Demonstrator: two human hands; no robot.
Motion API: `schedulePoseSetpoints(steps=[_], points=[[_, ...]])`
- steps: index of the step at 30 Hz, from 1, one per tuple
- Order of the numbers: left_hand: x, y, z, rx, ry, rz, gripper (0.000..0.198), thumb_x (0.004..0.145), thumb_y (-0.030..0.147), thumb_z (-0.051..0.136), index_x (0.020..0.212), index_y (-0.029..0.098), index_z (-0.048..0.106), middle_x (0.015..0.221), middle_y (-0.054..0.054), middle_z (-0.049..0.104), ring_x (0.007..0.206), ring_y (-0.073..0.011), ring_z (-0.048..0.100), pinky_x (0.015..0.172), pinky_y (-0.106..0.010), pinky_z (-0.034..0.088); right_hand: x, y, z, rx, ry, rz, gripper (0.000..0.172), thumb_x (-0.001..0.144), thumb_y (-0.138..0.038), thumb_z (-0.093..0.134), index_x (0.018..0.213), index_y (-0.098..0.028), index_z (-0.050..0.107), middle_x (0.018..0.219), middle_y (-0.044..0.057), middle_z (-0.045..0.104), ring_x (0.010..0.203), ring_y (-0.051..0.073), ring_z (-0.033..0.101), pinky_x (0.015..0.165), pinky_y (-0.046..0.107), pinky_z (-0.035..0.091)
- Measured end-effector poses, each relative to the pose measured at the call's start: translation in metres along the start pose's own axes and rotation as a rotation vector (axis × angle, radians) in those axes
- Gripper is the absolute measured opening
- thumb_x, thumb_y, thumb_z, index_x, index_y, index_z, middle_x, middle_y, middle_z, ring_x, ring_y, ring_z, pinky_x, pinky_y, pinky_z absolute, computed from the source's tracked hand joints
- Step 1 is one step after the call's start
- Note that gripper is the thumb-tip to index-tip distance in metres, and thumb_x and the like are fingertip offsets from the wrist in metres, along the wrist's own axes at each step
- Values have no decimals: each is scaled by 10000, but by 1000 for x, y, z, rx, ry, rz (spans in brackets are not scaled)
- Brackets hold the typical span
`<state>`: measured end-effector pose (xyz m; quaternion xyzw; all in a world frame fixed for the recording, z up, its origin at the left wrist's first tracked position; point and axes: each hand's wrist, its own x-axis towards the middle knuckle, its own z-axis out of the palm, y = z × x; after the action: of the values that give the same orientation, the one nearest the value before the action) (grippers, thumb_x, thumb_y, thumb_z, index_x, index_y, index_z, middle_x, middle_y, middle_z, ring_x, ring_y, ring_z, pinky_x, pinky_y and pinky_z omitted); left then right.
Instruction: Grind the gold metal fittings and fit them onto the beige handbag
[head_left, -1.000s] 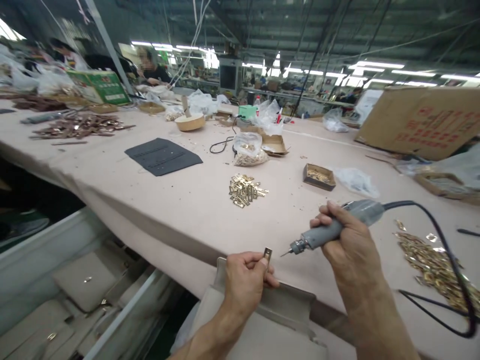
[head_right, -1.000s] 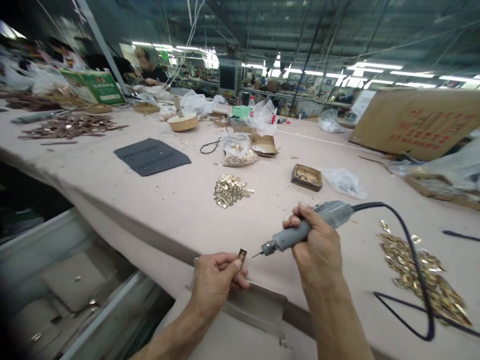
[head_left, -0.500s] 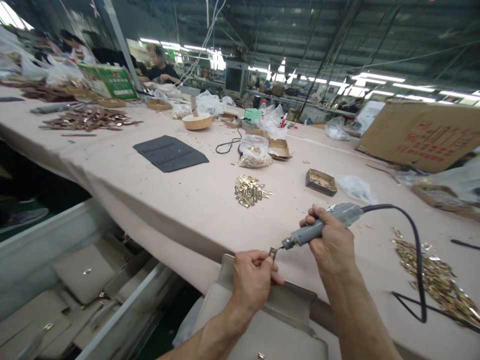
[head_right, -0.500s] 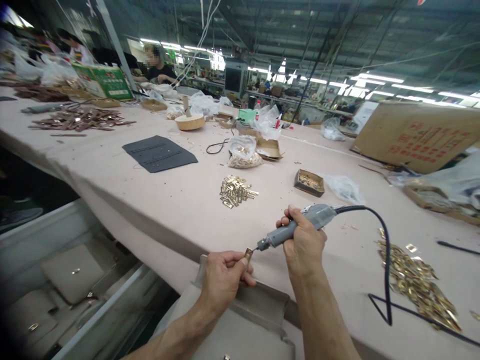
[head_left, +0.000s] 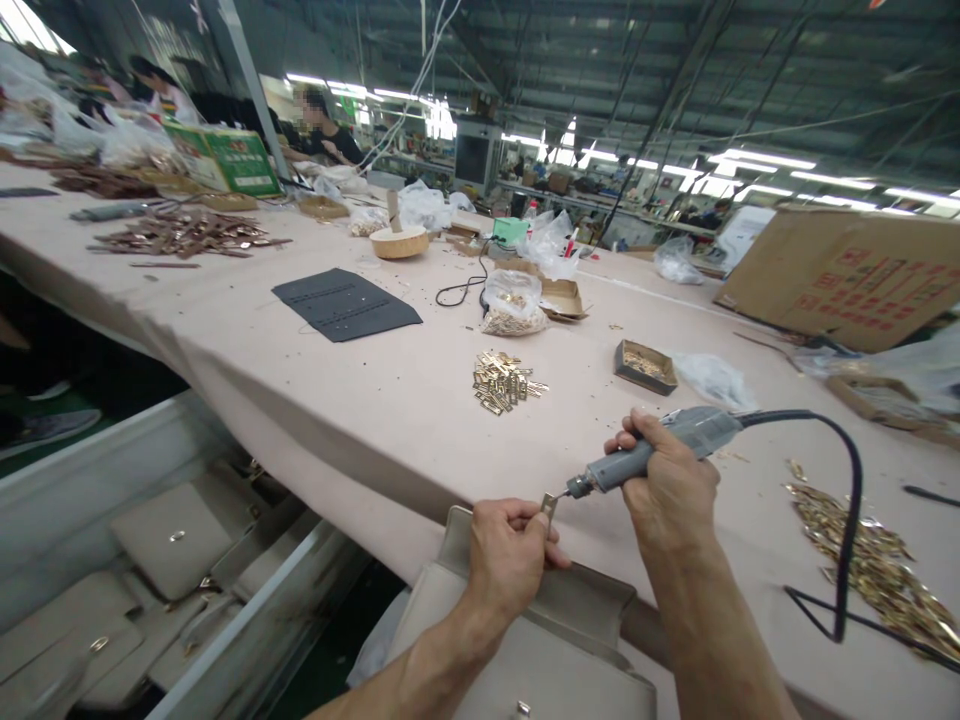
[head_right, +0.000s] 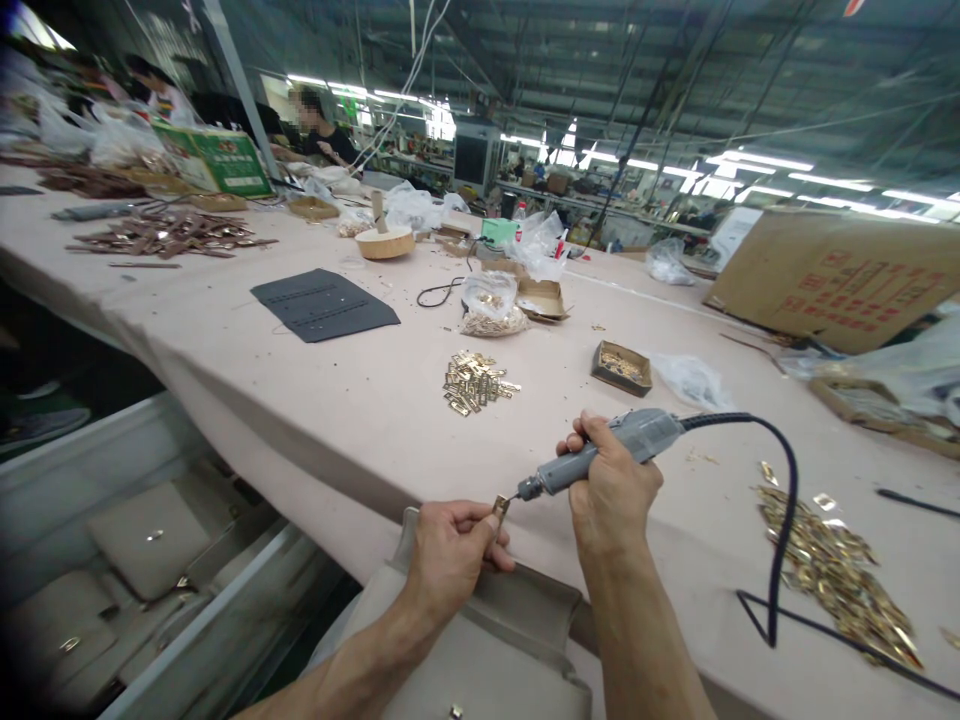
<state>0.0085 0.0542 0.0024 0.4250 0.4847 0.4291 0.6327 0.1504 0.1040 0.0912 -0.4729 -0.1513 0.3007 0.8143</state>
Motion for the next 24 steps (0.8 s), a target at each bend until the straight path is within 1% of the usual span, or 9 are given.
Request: schedulePoseSetpoints(steps=[5, 7, 9, 13, 15, 17, 20, 22, 24], points=[[-1, 4, 0, 3, -2, -4, 212, 790, 259, 577, 711, 125, 722, 570, -66, 723, 499, -216, 715, 484, -252, 533, -3, -2, 2, 6, 15, -21, 427, 542, -161, 931, 742, -139, 554, 663, 7, 619, 500, 103, 522, 467, 270, 524], [-1, 5, 1, -6, -5, -11, 207, 782, 259, 580, 698, 127, 716, 556, -64, 716, 494, -218, 712, 482, -255, 533, -8, -2, 2, 2, -8, -65, 429, 554, -205, 944, 751, -135, 569, 667, 9, 622, 495, 101, 525, 468, 268, 520], [0, 5, 1, -17, -7, -17, 204, 775, 259, 582, 695, 128, 716, 552, -64, 714, 495, -223, 712, 479, -260, 531, -18, -2, 2, -3, -62, -148, 402, 592, -226, 937, 778, -135, 592, 671, 1, 619, 493, 100, 528, 480, 268, 521], [0, 5, 0, -19, -5, -31, 209, 767, 267, 583, 685, 129, 717, 564, -73, 721, 506, -236, 717, 484, -275, 537, -42, -2, 3, -33, -206, -342, 301, 688, -185, 890, 821, -155, 622, 689, -19, 613, 481, 103, 538, 476, 268, 502], [1, 6, 0, -24, -13, -35, 210, 759, 276, 595, 667, 130, 713, 555, -75, 717, 497, -238, 712, 473, -273, 525, -49, -1, 2, -85, -318, -385, 257, 716, -174, 873, 802, -159, 632, 685, -18, 613, 457, 105, 537, 450, 269, 485], [1, 7, -1, -41, -21, -34, 204, 750, 278, 605, 656, 132, 713, 544, -75, 715, 482, -232, 701, 468, -272, 518, -50, -2, 0, -156, -468, -381, 224, 743, -192, 860, 778, -160, 640, 643, -24, 599, 424, 106, 523, 426, 269, 470], [1, 9, -1, -37, -27, -20, 202, 750, 266, 611, 651, 131, 724, 525, -76, 709, 469, -218, 684, 482, -270, 513, -46, -4, -3, -274, -685, -296, 205, 785, -236, 835, 773, -163, 644, 598, -27, 578, 419, 112, 520, 414, 268, 457], [2, 10, -1, -31, -24, -17, 201, 746, 259, 613, 637, 132, 726, 513, -76, 704, 461, -216, 675, 485, -272, 510, -44, -7, -3, -321, -763, -248, 199, 793, -246, 830, 792, -164, 650, 628, -18, 593, 445, 117, 537, 420, 267, 461], [2, 10, 0, -49, -15, -23, 197, 737, 259, 611, 628, 139, 723, 513, -70, 702, 451, -219, 667, 482, -283, 515, -43, -7, -1, -316, -785, -247, 193, 791, -246, 833, 804, -166, 657, 656, -15, 601, 452, 113, 537, 412, 260, 461]])
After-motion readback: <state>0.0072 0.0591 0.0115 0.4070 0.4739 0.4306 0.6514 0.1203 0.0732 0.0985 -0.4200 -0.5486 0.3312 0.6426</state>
